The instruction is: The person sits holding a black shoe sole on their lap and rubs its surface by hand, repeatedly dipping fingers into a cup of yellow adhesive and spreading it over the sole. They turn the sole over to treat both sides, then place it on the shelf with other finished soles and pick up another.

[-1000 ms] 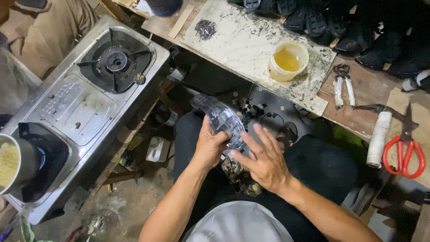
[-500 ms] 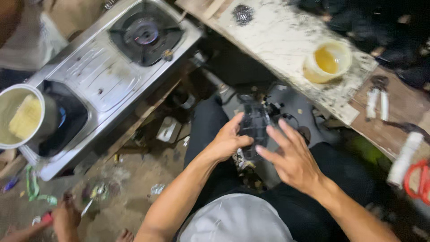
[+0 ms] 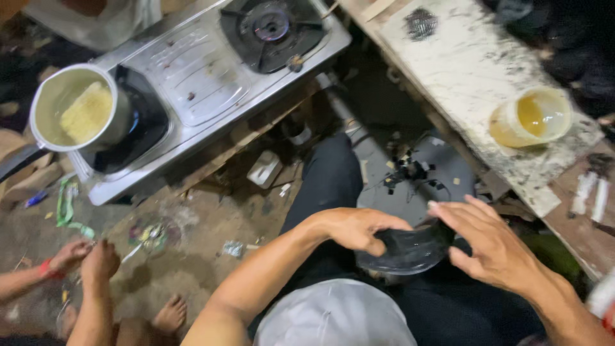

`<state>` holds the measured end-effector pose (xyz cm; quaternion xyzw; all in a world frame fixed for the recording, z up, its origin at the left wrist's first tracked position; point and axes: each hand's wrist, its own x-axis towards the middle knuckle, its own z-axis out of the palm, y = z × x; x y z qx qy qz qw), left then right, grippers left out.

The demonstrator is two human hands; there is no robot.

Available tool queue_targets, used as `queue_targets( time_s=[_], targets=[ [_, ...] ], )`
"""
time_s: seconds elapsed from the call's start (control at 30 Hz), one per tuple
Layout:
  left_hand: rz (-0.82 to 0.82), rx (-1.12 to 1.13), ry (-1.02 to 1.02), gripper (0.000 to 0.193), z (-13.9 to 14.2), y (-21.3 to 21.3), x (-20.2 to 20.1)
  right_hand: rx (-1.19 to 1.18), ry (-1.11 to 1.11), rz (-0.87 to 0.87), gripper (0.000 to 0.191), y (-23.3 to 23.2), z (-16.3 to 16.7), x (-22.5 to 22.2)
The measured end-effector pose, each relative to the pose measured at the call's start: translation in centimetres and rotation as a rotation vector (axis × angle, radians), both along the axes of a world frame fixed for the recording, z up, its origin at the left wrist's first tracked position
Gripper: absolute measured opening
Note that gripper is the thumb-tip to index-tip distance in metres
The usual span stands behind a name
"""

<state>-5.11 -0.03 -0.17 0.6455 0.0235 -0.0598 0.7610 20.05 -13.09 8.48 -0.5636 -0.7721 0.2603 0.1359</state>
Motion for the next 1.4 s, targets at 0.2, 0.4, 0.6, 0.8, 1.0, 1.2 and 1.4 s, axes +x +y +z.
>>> queue_targets(
  time_s=[0.2, 0.4, 0.6, 0.8, 1.0, 1.2, 1.4],
  targets=[
    [-0.022, -0.065, 0.042, 0.057, -1.4, 1.5, -2.1, -0.027, -0.007, 0.103, 0.087, 0.8, 2.2, 0.0],
    [0.387, 0.191, -0.084, 0.058, -2.4, 5.0, -3.7, 0.065, -0.09, 0.099, 0.084, 2.0, 3.7, -0.5],
    [1.044, 0.124, -0.031, 0.05, -3.6, 7.6, -2.0, 0.258, -0.135, -0.269, 0.087, 7.2, 3.4, 2.6],
    [0.995, 0.898, -0.124, 0.038, -3.3, 6.0, -0.9, 0.186, 0.097, -0.754, 0.081, 17.6, 0.6, 6.7],
    [1.059, 0.917, -0.177, 0.037, -4.5, 7.5, -0.9, 0.523, 0.38, -0.954, 0.073, 32.6, -2.5, 13.0],
    [1.213, 1.043, -0.358, 0.037, -10.6, 10.1, -1.1, 0.733, 0.033, -1.057, 0.071, 45.1, -3.5, 15.6],
    [1.268, 1.23, -0.337, 0.027, -17.1, 11.0, -1.5, 0.66, -0.358, -0.884, 0.062, 49.0, -5.2, 15.4]
  ],
)
